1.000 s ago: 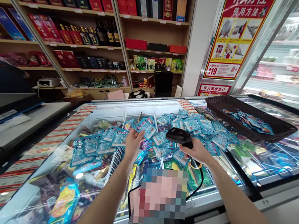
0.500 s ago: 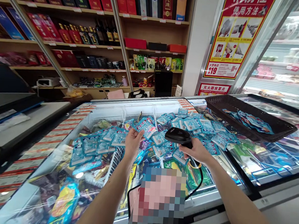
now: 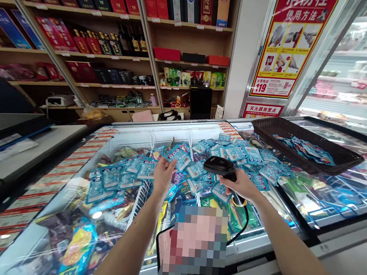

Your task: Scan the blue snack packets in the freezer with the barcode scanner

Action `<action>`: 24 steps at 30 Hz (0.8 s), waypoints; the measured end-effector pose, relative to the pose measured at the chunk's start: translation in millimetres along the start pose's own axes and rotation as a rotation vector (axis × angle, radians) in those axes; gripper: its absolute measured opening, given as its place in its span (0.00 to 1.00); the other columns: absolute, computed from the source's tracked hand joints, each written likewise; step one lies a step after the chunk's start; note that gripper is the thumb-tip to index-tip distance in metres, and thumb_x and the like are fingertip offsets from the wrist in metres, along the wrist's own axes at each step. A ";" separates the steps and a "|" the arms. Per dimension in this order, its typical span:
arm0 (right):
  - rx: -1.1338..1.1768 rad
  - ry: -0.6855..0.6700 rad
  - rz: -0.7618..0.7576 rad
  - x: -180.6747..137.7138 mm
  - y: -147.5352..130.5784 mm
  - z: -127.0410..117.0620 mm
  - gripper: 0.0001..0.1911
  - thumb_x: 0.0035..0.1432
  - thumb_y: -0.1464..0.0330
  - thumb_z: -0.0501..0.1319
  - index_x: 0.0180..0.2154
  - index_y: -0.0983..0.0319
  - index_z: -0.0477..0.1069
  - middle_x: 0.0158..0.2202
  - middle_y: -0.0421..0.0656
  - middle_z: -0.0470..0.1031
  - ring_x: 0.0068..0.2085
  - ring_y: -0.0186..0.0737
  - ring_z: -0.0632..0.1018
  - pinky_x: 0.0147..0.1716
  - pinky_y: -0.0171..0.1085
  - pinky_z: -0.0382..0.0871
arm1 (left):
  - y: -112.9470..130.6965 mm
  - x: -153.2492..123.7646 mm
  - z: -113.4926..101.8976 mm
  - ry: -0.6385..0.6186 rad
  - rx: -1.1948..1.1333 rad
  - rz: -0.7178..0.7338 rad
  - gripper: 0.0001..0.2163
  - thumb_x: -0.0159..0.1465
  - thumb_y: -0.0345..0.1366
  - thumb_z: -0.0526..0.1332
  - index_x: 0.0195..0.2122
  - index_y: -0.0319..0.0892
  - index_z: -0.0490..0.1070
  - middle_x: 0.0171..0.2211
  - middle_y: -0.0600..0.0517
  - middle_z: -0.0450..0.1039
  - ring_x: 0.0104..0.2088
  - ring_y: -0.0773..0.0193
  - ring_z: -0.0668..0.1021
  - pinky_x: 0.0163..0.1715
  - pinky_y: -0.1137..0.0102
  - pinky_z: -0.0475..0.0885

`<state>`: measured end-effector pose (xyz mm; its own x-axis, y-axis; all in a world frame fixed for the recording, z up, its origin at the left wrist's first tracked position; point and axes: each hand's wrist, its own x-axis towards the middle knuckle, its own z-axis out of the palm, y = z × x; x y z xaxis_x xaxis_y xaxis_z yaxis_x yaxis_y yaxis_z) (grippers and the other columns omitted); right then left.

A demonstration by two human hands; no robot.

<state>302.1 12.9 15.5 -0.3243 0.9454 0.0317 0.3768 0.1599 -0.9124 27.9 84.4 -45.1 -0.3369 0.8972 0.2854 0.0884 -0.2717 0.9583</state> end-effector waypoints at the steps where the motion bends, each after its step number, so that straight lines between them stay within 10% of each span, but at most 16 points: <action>1: -0.004 -0.004 -0.002 0.0 0.5 0.1 0.13 0.54 0.62 0.59 0.36 0.66 0.70 0.24 0.43 0.73 0.24 0.41 0.77 0.24 0.36 0.70 | 0.0 0.6 -0.4 -0.013 0.010 -0.002 0.12 0.53 0.44 0.63 0.32 0.42 0.66 0.20 0.60 0.56 0.21 0.71 0.66 0.31 0.68 0.73; 7: 0.000 -0.010 -0.012 3.8 13.0 1.1 0.12 0.53 0.63 0.58 0.37 0.64 0.70 0.24 0.42 0.74 0.24 0.40 0.77 0.26 0.36 0.71 | 18.5 14.6 -19.8 0.007 0.335 0.190 0.14 0.58 0.43 0.58 0.42 0.41 0.68 0.27 0.53 0.69 0.28 0.64 0.73 0.32 0.69 0.69; 17: 0.022 -0.011 -0.028 7.2 20.7 3.0 0.11 0.53 0.62 0.59 0.34 0.63 0.69 0.19 0.39 0.70 0.20 0.38 0.74 0.22 0.34 0.68 | 25.4 33.5 -118.8 0.334 1.176 0.201 0.22 0.62 0.37 0.52 0.58 0.38 0.57 0.43 0.39 0.70 0.42 0.50 0.73 0.41 0.59 0.67; 24: 0.014 -0.013 -0.016 8.1 20.1 2.5 0.12 0.53 0.62 0.59 0.35 0.63 0.70 0.20 0.39 0.71 0.21 0.38 0.74 0.23 0.34 0.68 | 26.6 14.5 -92.1 0.213 1.346 0.361 0.17 0.63 0.42 0.51 0.52 0.47 0.66 0.54 0.41 0.62 0.53 0.45 0.64 0.50 0.48 0.58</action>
<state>304.9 23.2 -3.7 -0.3417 0.9389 0.0413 0.3591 0.1711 -0.9175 -61.0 58.2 -16.6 -0.2265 0.7487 0.6231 0.9740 0.1727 0.1467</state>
